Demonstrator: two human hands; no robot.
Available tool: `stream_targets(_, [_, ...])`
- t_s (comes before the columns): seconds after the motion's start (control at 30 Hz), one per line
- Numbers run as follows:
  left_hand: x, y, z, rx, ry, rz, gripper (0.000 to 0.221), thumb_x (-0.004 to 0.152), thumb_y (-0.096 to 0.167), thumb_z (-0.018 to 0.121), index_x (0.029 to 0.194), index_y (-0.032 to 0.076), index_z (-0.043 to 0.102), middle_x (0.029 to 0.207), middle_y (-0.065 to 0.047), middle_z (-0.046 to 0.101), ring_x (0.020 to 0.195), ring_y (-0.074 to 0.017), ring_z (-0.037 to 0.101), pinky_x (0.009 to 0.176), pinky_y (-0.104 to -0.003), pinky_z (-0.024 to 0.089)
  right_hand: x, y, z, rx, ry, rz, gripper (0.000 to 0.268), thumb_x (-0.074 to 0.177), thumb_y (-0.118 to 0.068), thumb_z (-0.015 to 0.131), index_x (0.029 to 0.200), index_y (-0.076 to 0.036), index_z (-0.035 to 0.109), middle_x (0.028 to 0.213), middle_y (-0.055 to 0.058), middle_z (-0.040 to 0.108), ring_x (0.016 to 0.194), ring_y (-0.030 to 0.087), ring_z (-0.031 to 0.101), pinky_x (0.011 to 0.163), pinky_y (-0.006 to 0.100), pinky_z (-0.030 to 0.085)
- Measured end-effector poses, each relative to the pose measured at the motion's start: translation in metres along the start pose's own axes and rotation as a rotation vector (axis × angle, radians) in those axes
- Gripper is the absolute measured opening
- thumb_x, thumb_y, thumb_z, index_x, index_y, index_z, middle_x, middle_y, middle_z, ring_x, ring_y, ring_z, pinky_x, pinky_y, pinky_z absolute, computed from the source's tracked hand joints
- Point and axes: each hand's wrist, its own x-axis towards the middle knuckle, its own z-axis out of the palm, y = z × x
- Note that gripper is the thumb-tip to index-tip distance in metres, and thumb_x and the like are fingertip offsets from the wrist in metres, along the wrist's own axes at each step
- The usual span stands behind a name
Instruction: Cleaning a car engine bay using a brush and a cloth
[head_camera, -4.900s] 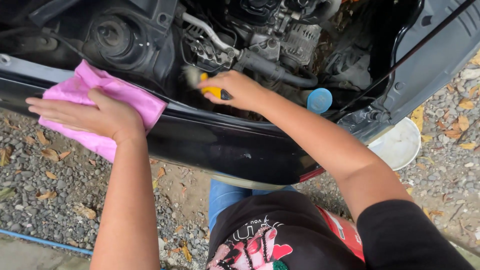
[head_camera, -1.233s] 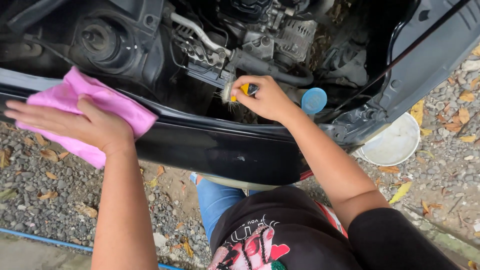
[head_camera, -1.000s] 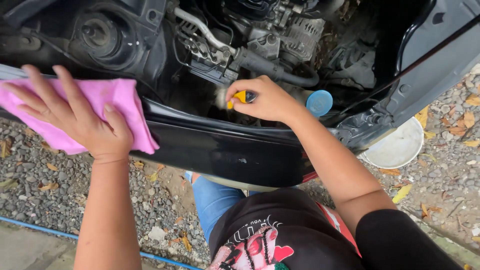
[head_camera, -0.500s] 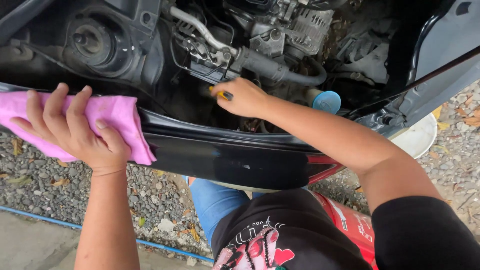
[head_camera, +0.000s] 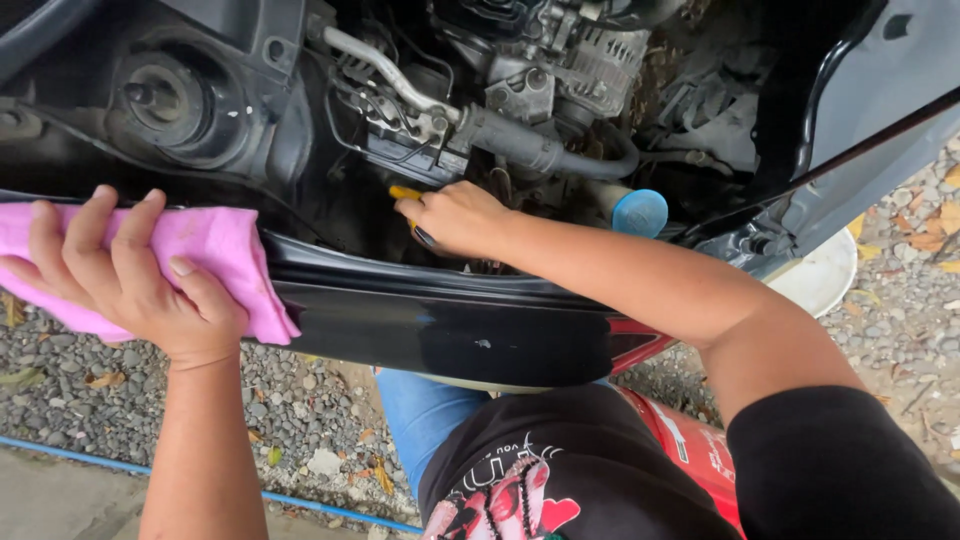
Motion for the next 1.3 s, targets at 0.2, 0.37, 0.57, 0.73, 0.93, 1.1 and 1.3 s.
stream_targets(0.2, [-0.003, 0.001, 0.0, -0.025, 0.001, -0.008, 0.058, 0.108, 0.028, 0.036, 0.116, -0.012, 0.077, 0.132, -0.03, 0.063, 0.137, -0.0524, 0.04, 0.114, -0.072, 0.017, -0.009, 0.015, -0.007, 0.42, -0.046, -0.213, 0.032, 0.098, -0.019, 0.06, 0.128, -0.016, 0.066, 0.072, 0.013, 0.072, 0.052, 0.032, 0.063, 0.054, 0.044, 0.05])
stream_targets(0.37, [0.0, 0.001, 0.001, -0.001, 0.015, -0.012, 0.06, 0.11, 0.033, 0.036, 0.116, -0.009, 0.079, 0.13, -0.029, 0.066, 0.135, -0.052, 0.043, 0.113, -0.071, 0.015, 0.0, 0.011, -0.007, -0.003, 0.063, -0.314, 0.043, 0.09, -0.006, 0.063, 0.133, -0.012, 0.062, 0.091, 0.008, 0.073, 0.068, 0.032, 0.072, 0.049, 0.045, 0.054])
stream_targets(0.57, [-0.001, 0.001, 0.001, -0.023, 0.015, 0.002, 0.048, 0.1, 0.016, 0.042, 0.116, -0.012, 0.078, 0.13, -0.029, 0.064, 0.133, -0.054, 0.043, 0.113, -0.072, 0.018, 0.01, 0.007, 0.008, -0.086, -0.068, -0.161, 0.04, 0.094, -0.008, 0.061, 0.133, -0.016, 0.063, 0.102, 0.004, 0.072, 0.074, 0.029, 0.072, 0.051, 0.044, 0.053])
stream_targets(0.73, [-0.003, -0.001, 0.002, -0.009, 0.025, -0.008, 0.055, 0.107, 0.027, 0.039, 0.116, -0.01, 0.079, 0.13, -0.029, 0.066, 0.133, -0.0532, 0.045, 0.114, -0.07, 0.016, 0.004, -0.008, -0.039, 0.007, -0.133, -0.002, 0.026, 0.101, -0.031, 0.052, 0.108, -0.013, 0.07, 0.086, 0.006, 0.073, 0.073, 0.033, 0.072, 0.061, 0.047, 0.056])
stream_targets(0.93, [-0.004, -0.001, 0.002, -0.027, 0.012, -0.026, 0.048, 0.103, 0.019, 0.043, 0.117, -0.01, 0.078, 0.131, -0.03, 0.065, 0.134, -0.0545, 0.044, 0.114, -0.072, 0.012, -0.008, 0.001, -0.044, 0.546, -0.143, 0.065, 0.034, 0.105, -0.042, 0.048, 0.099, -0.016, 0.069, 0.088, 0.004, 0.069, 0.079, 0.023, 0.066, 0.076, 0.037, 0.049])
stream_targets(1.1, [-0.002, -0.001, 0.0, -0.045, 0.013, 0.0, 0.048, 0.105, 0.019, 0.043, 0.119, -0.011, 0.077, 0.131, -0.03, 0.063, 0.133, -0.0549, 0.043, 0.113, -0.072, 0.016, -0.001, 0.018, -0.013, 0.704, -0.185, 0.066, 0.029, 0.099, -0.037, 0.058, 0.12, -0.023, 0.073, 0.11, -0.003, 0.079, 0.095, 0.013, 0.072, 0.085, 0.029, 0.052])
stream_targets(1.3, [-0.003, 0.002, -0.003, -0.014, 0.023, -0.014, 0.055, 0.11, 0.028, 0.04, 0.115, -0.011, 0.079, 0.13, -0.029, 0.066, 0.133, -0.0531, 0.044, 0.113, -0.07, 0.018, -0.011, 0.009, -0.017, 0.013, -0.011, -0.007, 0.02, 0.092, -0.024, 0.059, 0.098, -0.012, 0.075, 0.08, 0.009, 0.076, 0.067, 0.033, 0.072, 0.056, 0.049, 0.056])
